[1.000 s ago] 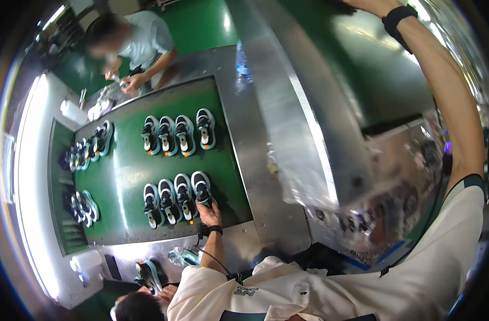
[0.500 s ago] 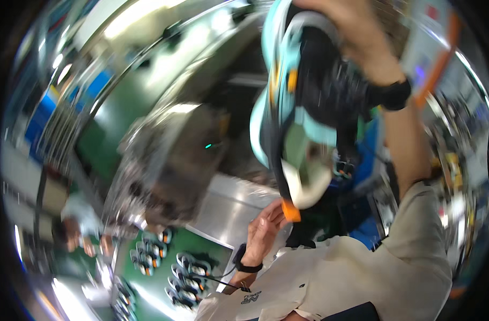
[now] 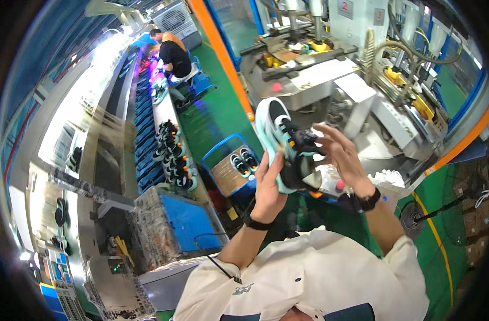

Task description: Operating a shoe-lasting machine and moving finished shoe components along an assembly line.

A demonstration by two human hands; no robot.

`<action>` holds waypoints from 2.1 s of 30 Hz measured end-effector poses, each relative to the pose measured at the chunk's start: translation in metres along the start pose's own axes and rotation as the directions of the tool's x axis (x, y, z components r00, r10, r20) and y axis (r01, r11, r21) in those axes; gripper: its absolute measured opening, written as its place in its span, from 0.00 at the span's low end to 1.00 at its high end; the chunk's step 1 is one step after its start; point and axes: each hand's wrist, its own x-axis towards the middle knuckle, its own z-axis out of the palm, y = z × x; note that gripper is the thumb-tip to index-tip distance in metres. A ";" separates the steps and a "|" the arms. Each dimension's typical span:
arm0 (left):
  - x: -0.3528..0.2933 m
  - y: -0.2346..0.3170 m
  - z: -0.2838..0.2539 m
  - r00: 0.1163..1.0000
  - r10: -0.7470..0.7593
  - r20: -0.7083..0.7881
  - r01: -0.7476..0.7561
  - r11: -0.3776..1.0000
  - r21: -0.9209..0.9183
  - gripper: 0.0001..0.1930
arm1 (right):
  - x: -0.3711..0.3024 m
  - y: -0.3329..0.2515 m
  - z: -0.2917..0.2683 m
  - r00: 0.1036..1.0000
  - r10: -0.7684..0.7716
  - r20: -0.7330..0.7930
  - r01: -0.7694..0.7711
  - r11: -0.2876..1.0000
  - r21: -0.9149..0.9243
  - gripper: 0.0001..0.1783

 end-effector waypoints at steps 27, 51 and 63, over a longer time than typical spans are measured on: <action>0.439 -0.386 0.103 0.999 -0.015 -0.050 0.052 0.153 0.987 0.33 | -0.037 -0.060 -0.339 0.353 -0.371 -0.859 -0.365 0.791 -0.491 0.26; 0.088 0.004 -0.081 0.858 0.005 -0.514 0.185 0.930 0.318 0.15 | 0.298 0.164 -0.376 0.613 -0.132 -0.779 -0.774 0.097 -0.626 0.27; 0.051 -0.028 -0.080 0.761 0.044 -0.647 0.073 0.985 0.153 0.08 | 0.346 -0.248 -0.497 0.062 -0.994 0.093 0.160 -0.082 -0.984 0.20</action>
